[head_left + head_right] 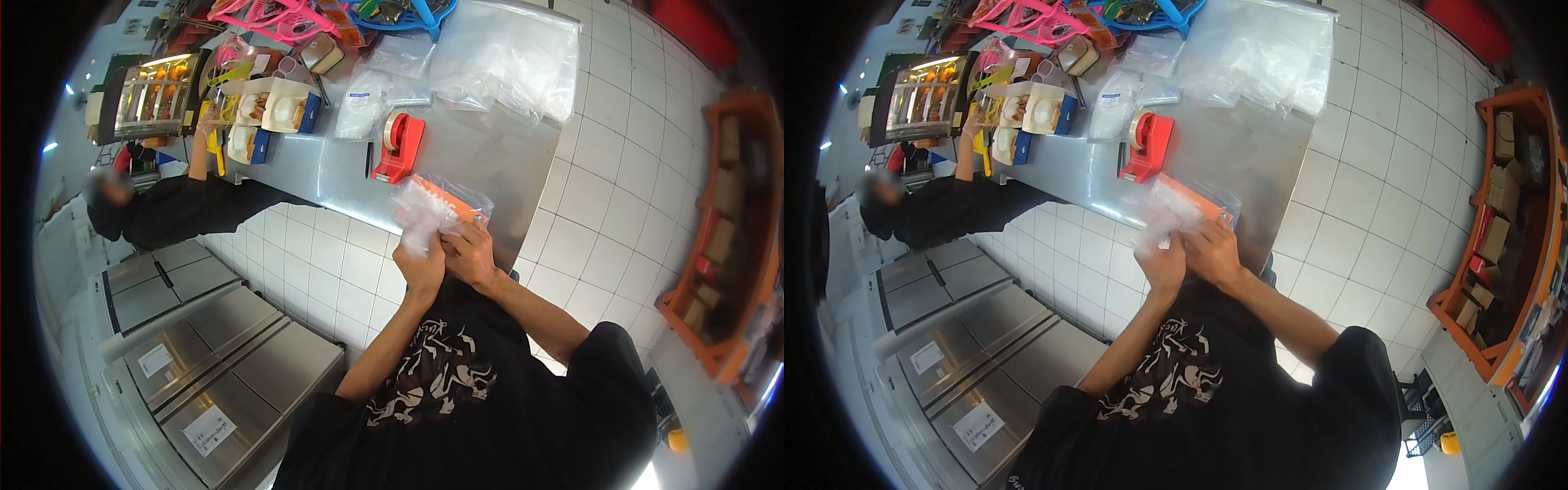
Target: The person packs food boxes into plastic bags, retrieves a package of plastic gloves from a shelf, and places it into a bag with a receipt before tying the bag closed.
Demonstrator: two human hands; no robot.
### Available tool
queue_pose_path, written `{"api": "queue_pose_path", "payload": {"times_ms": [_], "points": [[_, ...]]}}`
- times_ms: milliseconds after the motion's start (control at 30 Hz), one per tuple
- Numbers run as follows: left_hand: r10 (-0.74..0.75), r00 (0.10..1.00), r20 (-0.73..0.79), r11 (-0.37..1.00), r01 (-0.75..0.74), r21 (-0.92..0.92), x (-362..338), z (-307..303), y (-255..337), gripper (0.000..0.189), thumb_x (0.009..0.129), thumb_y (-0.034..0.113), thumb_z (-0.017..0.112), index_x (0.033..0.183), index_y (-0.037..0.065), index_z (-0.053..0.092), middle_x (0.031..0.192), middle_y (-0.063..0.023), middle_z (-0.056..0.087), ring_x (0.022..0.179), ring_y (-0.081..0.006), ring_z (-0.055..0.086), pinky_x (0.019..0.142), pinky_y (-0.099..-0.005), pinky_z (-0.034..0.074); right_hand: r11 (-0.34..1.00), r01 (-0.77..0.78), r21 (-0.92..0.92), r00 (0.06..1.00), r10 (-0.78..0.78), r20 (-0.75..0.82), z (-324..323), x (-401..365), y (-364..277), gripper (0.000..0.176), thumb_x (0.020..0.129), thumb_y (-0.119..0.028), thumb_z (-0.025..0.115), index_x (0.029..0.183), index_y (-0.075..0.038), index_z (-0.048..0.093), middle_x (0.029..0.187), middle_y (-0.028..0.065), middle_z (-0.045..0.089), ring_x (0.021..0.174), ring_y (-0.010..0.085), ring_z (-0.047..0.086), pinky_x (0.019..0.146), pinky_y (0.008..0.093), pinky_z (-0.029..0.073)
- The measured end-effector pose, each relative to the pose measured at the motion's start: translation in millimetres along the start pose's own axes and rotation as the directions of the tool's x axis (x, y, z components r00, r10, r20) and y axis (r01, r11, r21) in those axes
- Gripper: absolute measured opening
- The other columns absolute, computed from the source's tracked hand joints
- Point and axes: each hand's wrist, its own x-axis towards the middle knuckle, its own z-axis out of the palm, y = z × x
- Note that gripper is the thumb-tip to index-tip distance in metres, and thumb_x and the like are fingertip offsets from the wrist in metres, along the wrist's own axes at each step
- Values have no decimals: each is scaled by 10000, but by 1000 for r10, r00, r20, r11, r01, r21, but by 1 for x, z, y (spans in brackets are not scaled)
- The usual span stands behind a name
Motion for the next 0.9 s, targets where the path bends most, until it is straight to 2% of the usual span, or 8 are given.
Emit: {"api": "queue_pose_path", "payload": {"times_ms": [133, 333, 400, 500, 600, 700, 800, 900], "points": [[-249, 960, 130, 961, 261, -88, 8, -5, -22, 146, 881, 43, 660, 948, -85, 681, 799, -129, 710, 709, -165, 660, 644, -298, 501, 990, -73, 123, 997, 67, 50, -9, 4, -3, 174, 734, 21, 741, 871, -38, 652, 822, 96, 639, 692, 262, 580, 656, 338, 482], [-418, 889, 185, 875, 449, -181, 7, -4, -26, 143, 902, 68, 656, 956, -61, 690, 814, -69, 698, 722, -133, 630, 667, -288, 501, 807, -479, 345, 876, 467, 122, -1, 0, -16, 59, 909, 5, 638, 966, -9, 627, 905, 82, 639, 783, 122, 590, 681, 268, 487], [-332, 930, 160, 917, 358, -177, 4, -3, -21, 141, 903, 73, 656, 956, -53, 692, 819, -75, 704, 731, -138, 639, 677, -290, 506, 497, -633, 594, 705, 687, 176, 6, 1, -23, 57, 940, -12, 615, 988, 18, 611, 904, 35, 630, 799, 75, 565, 696, 235, 478], [-181, 978, 102, 977, 191, -98, 0, -4, -28, 127, 896, 73, 653, 941, -39, 695, 829, -100, 718, 757, -167, 676, 693, -297, 522, 382, -661, 646, 623, 759, 189, 16, -3, -13, 92, 946, -11, 609, 1027, 32, 601, 939, 43, 648, 807, 83, 598, 715, 230, 502], [-106, 986, 129, 991, 115, -68, 1, -5, -30, 168, 904, 69, 654, 1025, -41, 696, 903, -76, 711, 836, -124, 653, 746, -269, 523, 352, -651, 672, 599, 783, 170, 15, 1, -17, 133, 929, 11, 618, 1059, 41, 603, 952, 71, 670, 815, 95, 634, 730, 239, 530], [-141, 985, 98, 971, 157, -182, 0, -4, -34, 150, 857, 66, 661, 954, -42, 697, 863, -135, 717, 781, -212, 699, 663, -312, 525, 222, -634, 740, 499, 849, 172, 18, 1, -24, 132, 920, 22, 620, 1048, 53, 627, 957, 86, 686, 831, 109, 656, 738, 248, 549], [-86, 985, 150, 986, 106, -130, 4, -9, -42, 179, 900, 61, 649, 1044, -35, 694, 882, -80, 707, 807, -140, 661, 723, -271, 522, 325, -675, 662, 563, 807, 178, 16, -1, -26, 150, 909, 35, 622, 1052, 68, 650, 950, 81, 695, 822, 106, 654, 735, 242, 543], [-91, 975, 201, 981, 122, -150, 9, -15, -26, 185, 820, 78, 684, 975, -21, 705, 958, -138, 694, 865, -232, 692, 715, -324, 519, 333, -717, 612, 552, 808, 207, 11, 3, -32, 186, 901, 51, 615, 1080, 73, 659, 960, 82, 701, 830, 110, 653, 758, 245, 541]]}}
